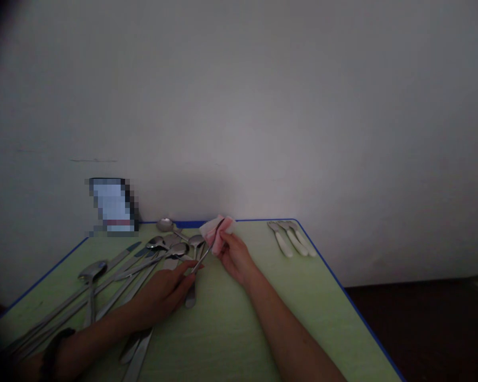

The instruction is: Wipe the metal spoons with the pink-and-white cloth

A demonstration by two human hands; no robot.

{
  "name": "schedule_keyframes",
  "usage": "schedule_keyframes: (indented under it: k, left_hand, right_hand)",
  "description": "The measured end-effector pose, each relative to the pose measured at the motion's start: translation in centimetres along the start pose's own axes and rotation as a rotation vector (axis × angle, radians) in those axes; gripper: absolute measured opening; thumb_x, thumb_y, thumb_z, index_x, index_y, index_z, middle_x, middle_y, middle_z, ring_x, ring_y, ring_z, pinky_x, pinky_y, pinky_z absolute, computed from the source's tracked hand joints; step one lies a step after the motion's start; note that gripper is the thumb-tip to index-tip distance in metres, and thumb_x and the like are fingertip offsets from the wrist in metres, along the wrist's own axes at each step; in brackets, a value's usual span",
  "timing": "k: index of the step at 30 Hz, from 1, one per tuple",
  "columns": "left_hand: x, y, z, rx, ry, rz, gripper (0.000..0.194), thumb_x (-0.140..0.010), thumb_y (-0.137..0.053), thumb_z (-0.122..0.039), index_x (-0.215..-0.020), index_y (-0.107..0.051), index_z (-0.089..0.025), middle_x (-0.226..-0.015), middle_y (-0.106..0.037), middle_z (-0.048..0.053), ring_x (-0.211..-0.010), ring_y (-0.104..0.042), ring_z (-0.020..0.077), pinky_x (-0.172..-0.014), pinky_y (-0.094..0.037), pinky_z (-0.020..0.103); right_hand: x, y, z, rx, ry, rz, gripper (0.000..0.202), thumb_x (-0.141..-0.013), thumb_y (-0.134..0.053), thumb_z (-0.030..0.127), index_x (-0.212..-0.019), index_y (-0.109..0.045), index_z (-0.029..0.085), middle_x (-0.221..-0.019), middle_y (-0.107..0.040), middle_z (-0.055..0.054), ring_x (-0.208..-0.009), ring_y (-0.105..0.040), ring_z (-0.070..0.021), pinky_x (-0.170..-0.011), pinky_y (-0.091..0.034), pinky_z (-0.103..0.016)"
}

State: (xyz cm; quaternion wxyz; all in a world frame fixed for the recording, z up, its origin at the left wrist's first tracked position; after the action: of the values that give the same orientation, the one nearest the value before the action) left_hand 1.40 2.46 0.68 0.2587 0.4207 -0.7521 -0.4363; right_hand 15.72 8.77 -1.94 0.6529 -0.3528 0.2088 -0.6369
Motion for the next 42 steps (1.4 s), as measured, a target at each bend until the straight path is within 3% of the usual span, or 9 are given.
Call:
schedule_keyframes:
  k: [28,32,37,42]
  left_hand:
    - [-0.2,-0.1,0.1,-0.008,0.013,0.000,0.044,-0.094,-0.024,-0.035,-0.126,-0.046,-0.015,-0.071,-0.068,0.005,-0.069,-0.063,0.0207,-0.063,-0.038,0.028]
    - [-0.2,0.0,0.2,-0.002,-0.010,-0.003,0.046,-0.094,-0.021,-0.036,-0.129,-0.046,-0.018,-0.079,-0.069,0.007,-0.073,-0.064,0.0209,-0.064,-0.039,0.028]
    - [-0.1,0.0,0.2,0.005,-0.034,0.002,0.048,-0.094,-0.019,-0.037,-0.131,-0.045,-0.020,-0.074,-0.068,0.006,-0.067,-0.063,0.0198,-0.061,-0.038,0.027]
    - [-0.1,-0.2,0.2,-0.012,-0.032,0.008,0.048,-0.094,-0.019,-0.036,-0.130,-0.045,-0.018,-0.072,-0.068,0.006,-0.065,-0.063,0.0198,-0.060,-0.038,0.027]
  right_hand:
    - [0.3,0.0,0.2,-0.026,0.012,-0.041,0.007,-0.075,-0.060,0.012,-0.078,-0.065,0.015,-0.072,-0.070,-0.001,-0.065,-0.063,-0.0087,-0.065,-0.050,-0.019]
    - [0.5,0.2,0.6,-0.091,0.044,-0.099,0.006,-0.073,-0.064,0.015,-0.076,-0.063,0.020,-0.071,-0.069,0.002,-0.064,-0.063,-0.0087,-0.061,-0.050,-0.019]
    - [0.5,0.5,0.9,-0.128,0.092,-0.141,0.008,-0.072,-0.068,0.023,-0.076,-0.061,0.023,-0.070,-0.068,0.005,-0.064,-0.061,-0.0091,-0.062,-0.050,-0.022]
    - [0.2,0.2,0.7,-0.072,0.097,-0.064,0.007,-0.072,-0.068,0.024,-0.076,-0.064,0.021,-0.071,-0.067,0.003,-0.063,-0.058,-0.0095,-0.063,-0.047,-0.022]
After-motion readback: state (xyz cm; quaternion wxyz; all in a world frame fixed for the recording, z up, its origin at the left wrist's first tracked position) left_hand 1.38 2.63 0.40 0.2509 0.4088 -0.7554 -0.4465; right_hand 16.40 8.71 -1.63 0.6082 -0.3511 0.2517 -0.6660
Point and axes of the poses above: each hand's wrist, its own x-axis away from the middle knuckle, its own y-axis out of the back of the hand, z = x × y, the point moved 5 cm from there along -x, towards the middle knuckle
